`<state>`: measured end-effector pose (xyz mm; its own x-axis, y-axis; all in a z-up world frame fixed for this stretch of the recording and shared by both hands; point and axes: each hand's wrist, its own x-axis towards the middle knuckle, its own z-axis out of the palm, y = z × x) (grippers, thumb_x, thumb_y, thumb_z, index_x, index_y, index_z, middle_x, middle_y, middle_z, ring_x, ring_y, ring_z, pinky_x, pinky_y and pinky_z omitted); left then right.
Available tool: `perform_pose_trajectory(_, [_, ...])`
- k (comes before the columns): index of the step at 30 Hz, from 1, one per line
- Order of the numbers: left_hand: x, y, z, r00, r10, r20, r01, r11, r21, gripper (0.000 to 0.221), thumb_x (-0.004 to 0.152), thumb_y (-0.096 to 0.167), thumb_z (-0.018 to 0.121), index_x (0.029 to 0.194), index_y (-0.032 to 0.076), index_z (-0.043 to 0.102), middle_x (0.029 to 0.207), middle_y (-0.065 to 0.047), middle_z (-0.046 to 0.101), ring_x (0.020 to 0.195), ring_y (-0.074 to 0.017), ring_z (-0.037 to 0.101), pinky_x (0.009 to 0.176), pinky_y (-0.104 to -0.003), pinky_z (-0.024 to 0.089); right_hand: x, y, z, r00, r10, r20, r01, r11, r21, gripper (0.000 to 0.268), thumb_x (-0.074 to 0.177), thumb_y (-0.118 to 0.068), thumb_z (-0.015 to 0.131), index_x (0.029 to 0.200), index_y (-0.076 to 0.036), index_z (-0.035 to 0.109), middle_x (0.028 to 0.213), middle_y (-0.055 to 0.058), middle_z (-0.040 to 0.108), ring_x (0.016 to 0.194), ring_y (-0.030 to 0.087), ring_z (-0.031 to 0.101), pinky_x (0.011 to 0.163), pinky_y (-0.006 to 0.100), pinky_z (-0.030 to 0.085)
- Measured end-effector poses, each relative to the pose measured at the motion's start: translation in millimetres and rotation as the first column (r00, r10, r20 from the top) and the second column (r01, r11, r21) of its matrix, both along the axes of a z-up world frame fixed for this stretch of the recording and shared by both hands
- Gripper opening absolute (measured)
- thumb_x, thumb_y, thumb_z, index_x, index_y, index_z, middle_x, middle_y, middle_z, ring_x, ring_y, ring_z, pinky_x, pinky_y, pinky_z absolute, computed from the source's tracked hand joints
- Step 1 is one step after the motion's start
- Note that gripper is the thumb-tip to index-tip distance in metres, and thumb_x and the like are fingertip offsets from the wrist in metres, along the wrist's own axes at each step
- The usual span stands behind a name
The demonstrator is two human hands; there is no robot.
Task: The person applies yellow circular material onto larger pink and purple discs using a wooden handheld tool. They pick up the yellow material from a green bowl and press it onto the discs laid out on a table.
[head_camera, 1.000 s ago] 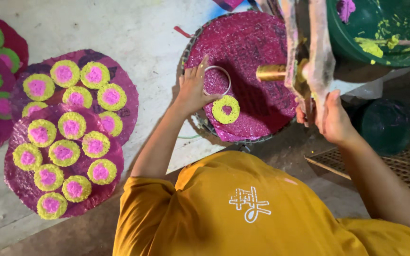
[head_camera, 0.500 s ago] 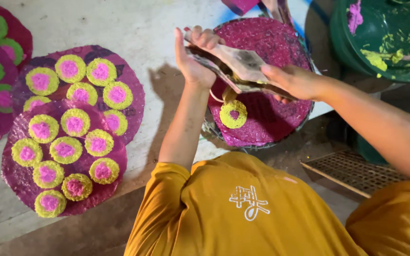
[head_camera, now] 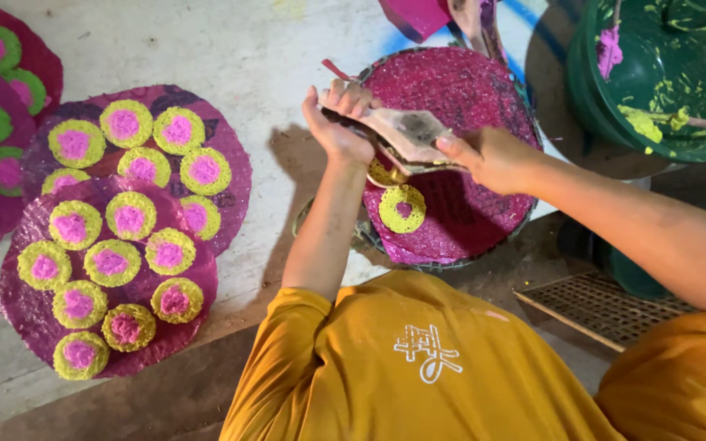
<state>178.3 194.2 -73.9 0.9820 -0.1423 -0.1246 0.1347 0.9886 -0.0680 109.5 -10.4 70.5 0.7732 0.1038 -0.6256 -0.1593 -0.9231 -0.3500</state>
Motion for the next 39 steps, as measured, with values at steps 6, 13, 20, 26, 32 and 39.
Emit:
perform_pose_trajectory(6, [25.1, -6.4, 8.1, 0.994, 0.072, 0.081, -0.081, 0.989, 0.12, 0.041, 0.097, 0.049, 0.038, 0.069, 0.019, 0.037, 0.057, 0.008, 0.029, 0.053, -0.0116, 0.03, 0.06, -0.035, 0.038, 4.0, 5.0, 0.6, 0.972, 0.044, 0.229, -0.042, 0.999, -0.014, 0.071, 0.1, -0.067, 0.03, 0.115, -0.01, 0.071, 0.08, 0.023, 0.07, 0.084, 0.043, 0.07, 0.079, 0.054, 0.05])
perform_pose_trajectory(13, [19.6, 23.9, 9.0, 0.988, 0.073, 0.136, -0.096, 0.981, 0.171, 0.045, 0.1, 0.051, 0.035, 0.068, 0.019, 0.037, 0.055, 0.009, 0.026, 0.05, -0.0093, 0.027, 0.054, -0.029, 0.035, -3.7, 17.6, -32.5, 0.953, 0.022, 0.301, -0.09, 0.973, 0.214, 0.068, 0.102, -0.063, 0.035, 0.118, -0.007, 0.071, 0.095, 0.026, 0.072, 0.092, 0.045, 0.069, 0.079, 0.052, 0.051])
perform_pose_trajectory(20, [-7.1, 3.9, -4.2, 0.992, -0.114, 0.062, 0.091, 0.951, 0.297, 0.055, 0.096, 0.058, 0.031, 0.087, 0.01, 0.056, 0.08, -0.006, 0.054, 0.08, -0.0214, 0.057, 0.079, -0.038, 0.053, -5.9, -48.5, -39.2, 0.998, -0.046, 0.043, 0.041, 0.994, 0.099, 0.082, 0.1, -0.072, 0.033, 0.084, 0.0, 0.068, 0.07, 0.011, 0.065, 0.067, 0.026, 0.064, 0.068, 0.042, 0.051])
perform_pose_trajectory(26, [-26.0, 49.2, 0.3, 0.763, -0.593, 0.259, -0.217, 0.142, 0.966, 0.085, 0.092, 0.033, 0.072, 0.157, 0.007, 0.023, 0.15, -0.015, 0.046, 0.136, -0.0305, 0.05, 0.117, -0.048, 0.042, -61.4, -120.1, -31.1, 0.933, -0.315, 0.176, 0.158, 0.795, 0.586, 0.092, 0.089, -0.088, 0.024, 0.087, -0.004, 0.059, 0.065, 0.005, 0.052, 0.057, 0.017, 0.049, 0.053, 0.032, 0.038])
perform_pose_trajectory(32, [-46.7, 52.4, 15.2, 0.594, -0.799, -0.091, -0.489, -0.449, 0.748, 0.12, 0.068, 0.031, 0.087, 0.163, 0.017, 0.016, 0.153, -0.02, 0.044, 0.142, -0.0377, 0.036, 0.118, -0.056, 0.024, -136.4, -132.1, -73.5, 0.707, -0.707, 0.039, 0.296, 0.345, 0.891, 0.096, 0.087, -0.095, 0.026, 0.1, -0.004, 0.053, 0.066, 0.007, 0.048, 0.058, 0.02, 0.045, 0.057, 0.034, 0.037])
perform_pose_trajectory(39, [-24.6, 50.2, 22.5, 0.613, -0.789, -0.051, -0.483, -0.424, 0.766, 0.108, 0.066, 0.042, 0.095, 0.152, 0.019, 0.035, 0.167, -0.006, 0.033, 0.147, -0.0369, 0.029, 0.119, -0.058, 0.021, -200.8, -126.5, -100.2, 0.473, -0.863, -0.179, 0.341, -0.008, 0.94, 0.092, 0.086, -0.096, 0.035, 0.099, -0.006, 0.052, 0.073, 0.005, 0.047, 0.066, 0.021, 0.043, 0.065, 0.037, 0.036])
